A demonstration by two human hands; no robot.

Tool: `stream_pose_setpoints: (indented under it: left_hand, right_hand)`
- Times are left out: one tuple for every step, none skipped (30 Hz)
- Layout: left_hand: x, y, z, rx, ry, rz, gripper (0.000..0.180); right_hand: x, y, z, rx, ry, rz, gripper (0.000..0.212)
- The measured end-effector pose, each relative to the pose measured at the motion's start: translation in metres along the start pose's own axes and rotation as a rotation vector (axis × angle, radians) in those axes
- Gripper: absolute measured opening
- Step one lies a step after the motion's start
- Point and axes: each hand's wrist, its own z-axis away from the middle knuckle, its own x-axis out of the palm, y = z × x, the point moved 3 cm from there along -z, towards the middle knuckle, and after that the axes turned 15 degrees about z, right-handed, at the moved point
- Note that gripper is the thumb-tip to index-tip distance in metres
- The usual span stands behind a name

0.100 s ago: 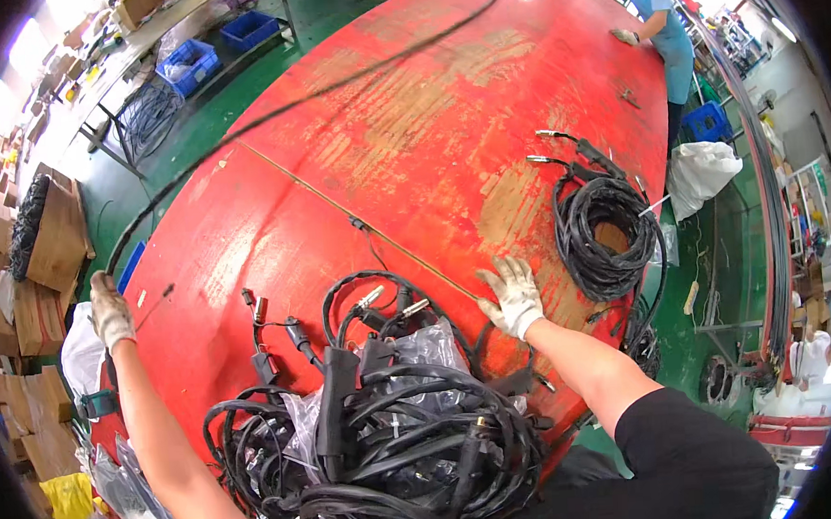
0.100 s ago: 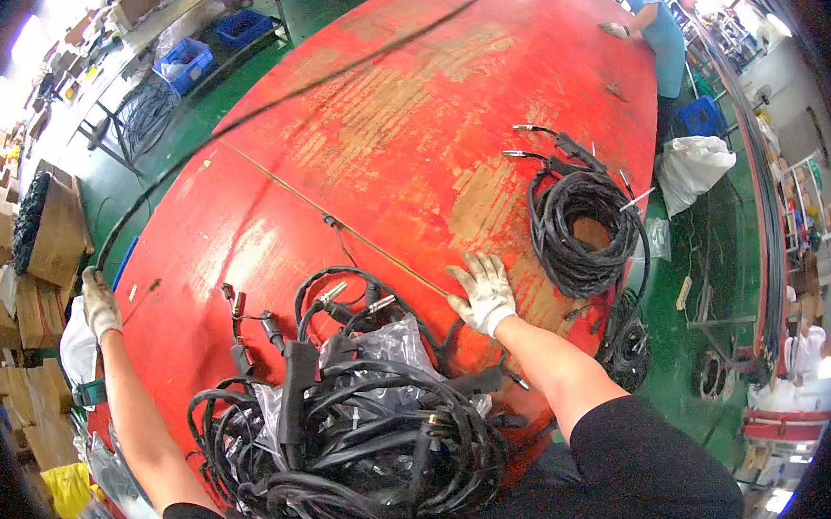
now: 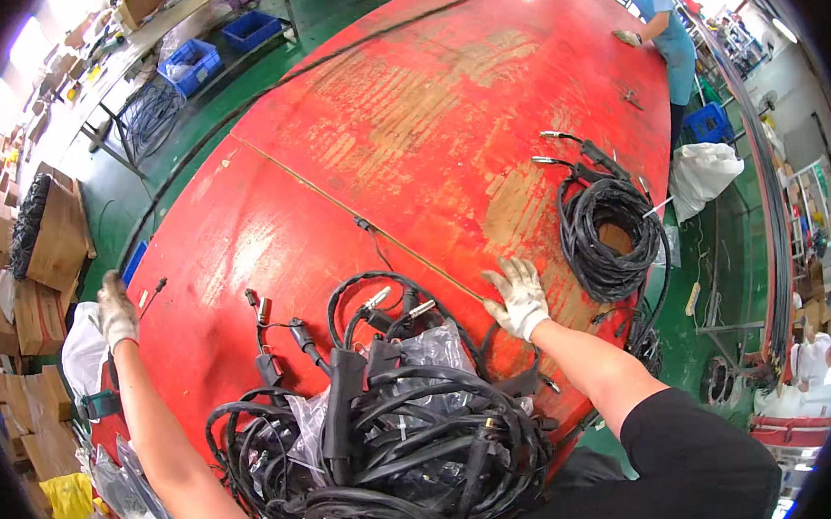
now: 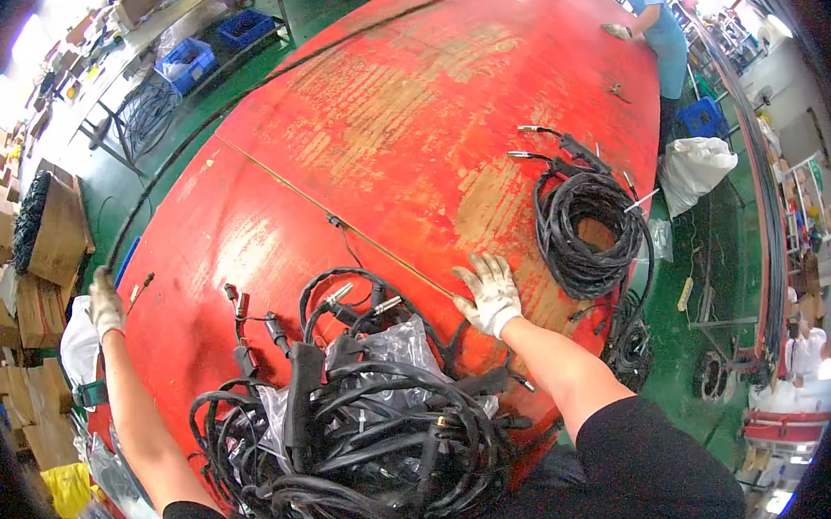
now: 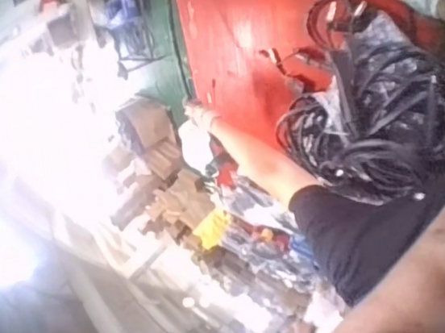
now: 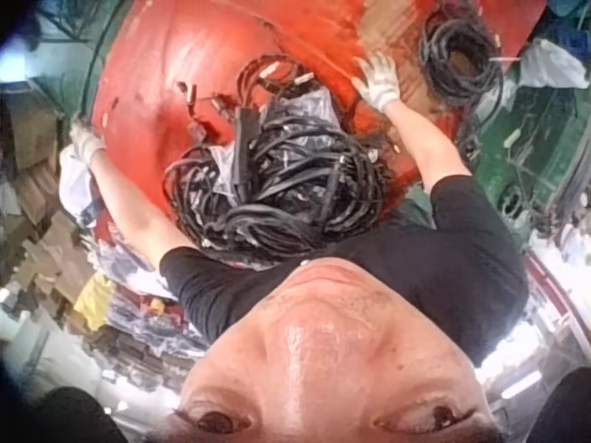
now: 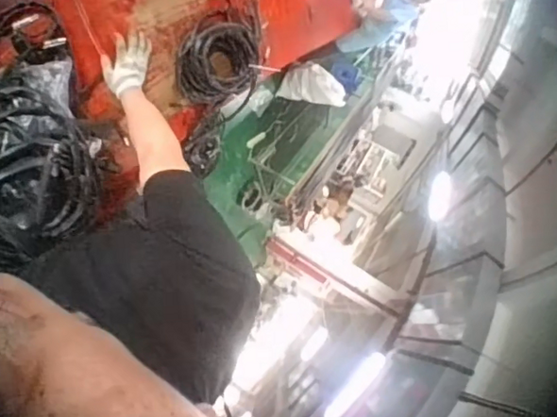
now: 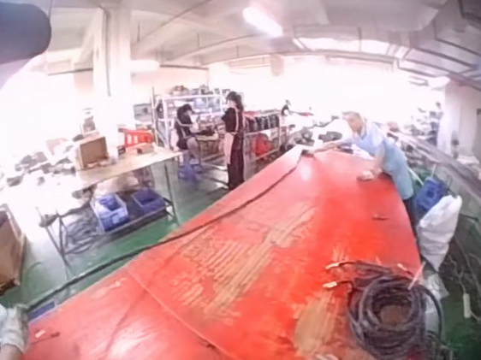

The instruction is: The person sorts, bundles, and organizes black electrical or data cables on a large work table by hand.

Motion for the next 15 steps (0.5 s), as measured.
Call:
stream_pose_setpoints:
  left_hand:
    - [0.03,0.012,0.046,0.182,-0.051,-0.584,0.041]
    - [0.037,0.026,0.073,0.365,-0.082,-1.186,0.042]
    - [-0.012,0.015,0.069,0.426,-0.043,-1.359,0.046]
    - [-0.013,0.006,0.078,0.503,-0.119,-1.307,0.037]
    - [-0.01,-0.003,0.083,0.388,-0.061,-1.257,0.031]
    - [0.004,-0.011,0.093,0.531,-0.051,-1.229,0.031]
    - [0.021,-0.018,0.095,0.39,-0.023,-1.232,0.03]
    - [0.033,-0.025,0.094,0.407,-0.048,-1.398,0.028]
    - [0.025,-0.037,0.09,0.498,-0.021,-1.417,0.026]
    - [0.035,-0.042,0.092,0.529,0.006,-1.458,0.025]
    - [0.028,-0.046,0.088,0.552,0.078,-1.506,0.025]
    - [0.034,-0.044,0.086,0.567,0.169,-1.537,0.023]
    - [0.049,-0.038,0.087,0.561,0.194,-1.482,0.023]
    - [0.048,-0.036,0.082,0.508,0.208,-1.495,0.025]
    - [0.054,-0.042,0.082,0.487,0.214,-1.451,0.028]
  right_hand:
    - [-0.002,0.002,0.0,0.003,-0.004,0.006,0.06]
    - [-0.004,-0.001,-0.001,-0.01,-0.003,-0.01,0.06]
    - [-0.005,-0.019,-0.011,-0.049,-0.045,-0.003,0.062]
    - [0.002,-0.02,-0.011,-0.057,-0.01,0.006,0.064]
    - [0.004,-0.022,-0.01,-0.055,-0.005,0.005,0.064]
    - [0.003,-0.019,-0.011,-0.059,0.002,0.007,0.065]
    - [0.006,-0.012,-0.009,-0.059,0.033,0.02,0.064]
    - [0.009,-0.008,-0.008,-0.06,0.064,0.031,0.064]
    - [0.006,-0.011,-0.009,-0.083,0.083,-0.027,0.064]
    - [0.003,-0.008,-0.01,-0.078,0.097,-0.064,0.064]
    - [0.006,-0.013,-0.011,-0.124,0.093,-0.076,0.064]
    - [0.009,-0.012,-0.011,-0.114,0.117,-0.059,0.063]
    - [0.009,-0.005,-0.009,-0.089,0.142,-0.032,0.063]
    - [0.009,-0.005,-0.01,-0.112,0.144,-0.034,0.063]
    - [0.009,-0.003,-0.009,-0.105,0.162,-0.023,0.063]
